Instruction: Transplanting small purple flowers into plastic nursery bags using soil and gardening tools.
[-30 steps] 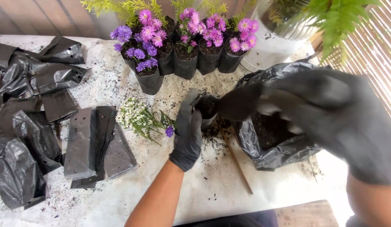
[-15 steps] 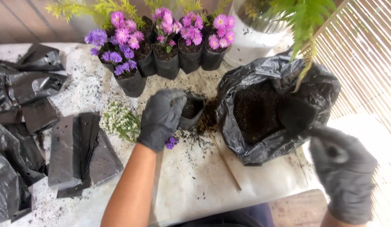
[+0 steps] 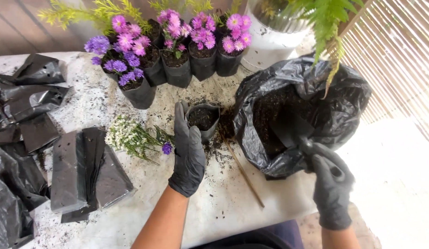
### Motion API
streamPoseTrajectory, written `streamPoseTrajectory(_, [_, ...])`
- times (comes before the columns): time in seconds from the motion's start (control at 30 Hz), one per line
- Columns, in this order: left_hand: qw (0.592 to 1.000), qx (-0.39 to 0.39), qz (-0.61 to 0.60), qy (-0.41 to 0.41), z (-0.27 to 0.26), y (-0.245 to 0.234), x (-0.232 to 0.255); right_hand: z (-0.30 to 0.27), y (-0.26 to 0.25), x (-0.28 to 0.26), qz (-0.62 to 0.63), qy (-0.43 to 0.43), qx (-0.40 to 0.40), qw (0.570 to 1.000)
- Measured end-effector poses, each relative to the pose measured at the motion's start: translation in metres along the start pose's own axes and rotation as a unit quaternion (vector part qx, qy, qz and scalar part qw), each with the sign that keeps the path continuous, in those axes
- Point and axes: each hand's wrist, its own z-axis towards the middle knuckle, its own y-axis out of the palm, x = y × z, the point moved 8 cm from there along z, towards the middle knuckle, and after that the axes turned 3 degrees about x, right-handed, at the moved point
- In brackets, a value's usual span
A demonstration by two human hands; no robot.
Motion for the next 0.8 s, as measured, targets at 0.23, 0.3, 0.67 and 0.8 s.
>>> streamPoseTrajectory(0.23, [0.996,-0.019,-0.085,0.032,0.000,0.003,-0.006,0.008,0.012,0.023,0.224,0.046,-0.027,0.973])
streamPoseTrajectory(0.3, [0.993,-0.033,-0.113,0.021,-0.001,0.003,-0.007,0.008,0.008,0.028,0.259,0.057,-0.019,0.964])
streamPoseTrajectory(0.67, [0.991,0.010,-0.127,0.051,0.007,0.000,-0.014,0.000,-0.023,-0.024,0.224,-0.047,-0.045,0.973])
streamPoseTrajectory(0.8, [0.989,-0.007,-0.121,0.080,0.004,-0.001,-0.005,0.003,-0.007,-0.049,0.242,-0.034,-0.078,0.967])
